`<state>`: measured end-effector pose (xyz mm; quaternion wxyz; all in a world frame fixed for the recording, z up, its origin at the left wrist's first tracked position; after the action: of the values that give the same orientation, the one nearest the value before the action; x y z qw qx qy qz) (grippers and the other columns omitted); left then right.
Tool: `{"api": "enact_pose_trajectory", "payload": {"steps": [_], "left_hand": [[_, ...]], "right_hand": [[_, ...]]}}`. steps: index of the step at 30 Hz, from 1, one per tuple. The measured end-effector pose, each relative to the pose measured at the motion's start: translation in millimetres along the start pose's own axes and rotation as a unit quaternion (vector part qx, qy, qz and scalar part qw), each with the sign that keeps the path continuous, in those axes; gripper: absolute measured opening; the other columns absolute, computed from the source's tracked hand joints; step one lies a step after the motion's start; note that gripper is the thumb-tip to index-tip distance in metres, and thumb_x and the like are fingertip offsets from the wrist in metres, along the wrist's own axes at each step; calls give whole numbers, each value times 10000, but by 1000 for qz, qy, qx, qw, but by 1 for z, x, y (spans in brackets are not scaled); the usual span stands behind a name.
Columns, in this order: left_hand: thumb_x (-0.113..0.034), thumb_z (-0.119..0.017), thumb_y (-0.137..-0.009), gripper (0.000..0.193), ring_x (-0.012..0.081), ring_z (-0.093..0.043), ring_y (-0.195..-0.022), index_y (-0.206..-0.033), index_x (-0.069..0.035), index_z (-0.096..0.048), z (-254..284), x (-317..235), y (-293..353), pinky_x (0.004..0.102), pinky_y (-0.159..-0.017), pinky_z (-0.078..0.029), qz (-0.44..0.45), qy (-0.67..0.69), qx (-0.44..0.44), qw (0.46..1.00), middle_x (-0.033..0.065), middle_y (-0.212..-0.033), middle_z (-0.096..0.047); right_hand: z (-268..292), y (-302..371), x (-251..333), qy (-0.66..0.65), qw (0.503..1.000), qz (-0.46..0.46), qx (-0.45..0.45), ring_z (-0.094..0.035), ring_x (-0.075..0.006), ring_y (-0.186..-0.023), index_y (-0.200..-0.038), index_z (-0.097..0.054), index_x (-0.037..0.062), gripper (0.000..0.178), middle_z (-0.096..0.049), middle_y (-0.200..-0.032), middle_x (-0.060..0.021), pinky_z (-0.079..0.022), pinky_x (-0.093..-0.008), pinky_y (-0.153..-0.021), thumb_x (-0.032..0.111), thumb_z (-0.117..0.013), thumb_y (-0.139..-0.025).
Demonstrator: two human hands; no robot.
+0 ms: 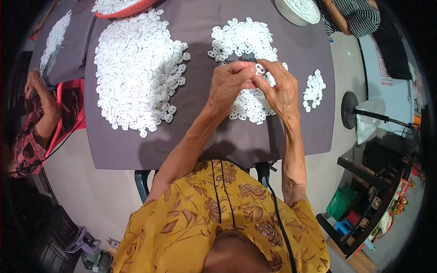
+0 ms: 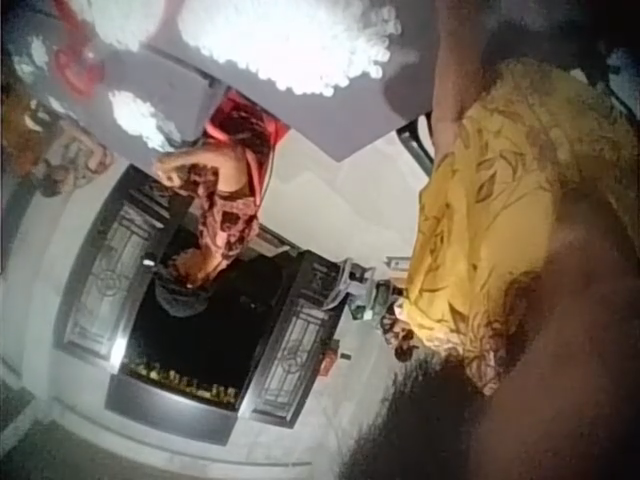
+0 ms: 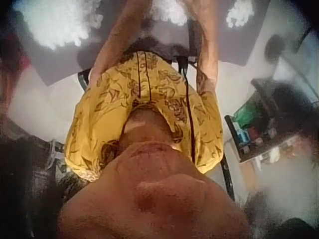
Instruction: The person assembles plastic cord locks by hand, repeatedly picking up plastic components from piles on the table and fitting the pieces together.
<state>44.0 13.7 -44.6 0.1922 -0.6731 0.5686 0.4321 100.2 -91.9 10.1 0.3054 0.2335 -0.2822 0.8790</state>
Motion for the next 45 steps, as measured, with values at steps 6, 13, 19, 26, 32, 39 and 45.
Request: {"api": "enact_pose_trajectory", "payload": {"steps": [6, 13, 19, 26, 32, 39, 45], "left_hand": [[-180, -568, -832, 219, 93, -568, -652, -839, 35, -606, 1, 1, -2, 210, -609, -488, 31, 21, -8, 999, 57, -746, -593], [-183, -603, -810, 226, 91, -560, -619, -822, 43, -596, 4, 4, -5, 208, -591, -490, 53, 40, -2, 998, 56, -719, -583], [-209, -592, -828, 254, 122, -602, -692, -907, 32, -581, 3, 8, -5, 220, -639, -499, 56, 42, -3, 998, 74, -798, -603], [-194, -611, -799, 231, 110, -577, -637, -822, 36, -604, 0, 4, -3, 218, -592, -489, 72, 36, -6, 997, 69, -731, -594], [-193, -581, -829, 207, 101, -588, -674, -866, 10, -597, 1, 4, -2, 221, -647, -495, 64, 29, 7, 997, 50, -773, -600], [-194, -587, -826, 203, 105, -591, -704, -861, 5, -594, 1, 9, -5, 225, -655, -493, 64, 56, 11, 996, 48, -778, -598], [-173, -591, -822, 195, 115, -595, -712, -873, 14, -586, 0, 6, -3, 232, -670, -497, 61, 67, -1, 996, 56, -791, -599]], "right_hand": [[-1, -1, 1, -17, 1000, -13, 17, -591, -246, -740, -956, -592, -9, 282, -603, -812, -126, -458, -312, -639, 88, -669, -702], [-4, 1, -2, -33, 999, -23, 33, -601, -243, -750, -973, -592, -9, 287, -610, -822, -134, -466, -312, -647, 93, -660, -714], [-5, 3, -4, -63, 997, -41, 32, -610, -214, -757, -1009, -595, 2, 300, -626, -836, -126, -472, -295, -655, 89, -649, -727], [-6, 4, -5, -50, 998, -22, 13, -612, -216, -773, -1009, -595, 3, 301, -631, -865, -126, -479, -294, -670, 76, -648, -722], [-4, 2, -1, -29, 999, -10, 12, -609, -246, -761, -996, -588, -8, 298, -625, -853, -137, -477, -305, -652, 73, -654, -717], [-4, 4, 1, -23, 1000, 12, 5, -592, -262, -709, -975, -583, -20, 304, -608, -805, -146, -462, -328, -607, 99, -673, -711], [-4, 1, 3, 33, 997, 64, -5, -579, -259, -691, -963, -585, -16, 297, -596, -775, -129, -454, -321, -583, 108, -679, -709]]}}
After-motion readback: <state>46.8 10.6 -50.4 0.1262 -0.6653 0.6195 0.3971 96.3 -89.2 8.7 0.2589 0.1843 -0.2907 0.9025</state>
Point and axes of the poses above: each hand's wrist, its own y-axis away from the middle knuckle, its own z-axis out of the back of the hand, x = y × z, the point moved 4 cm from there along -y, towards the middle knuckle
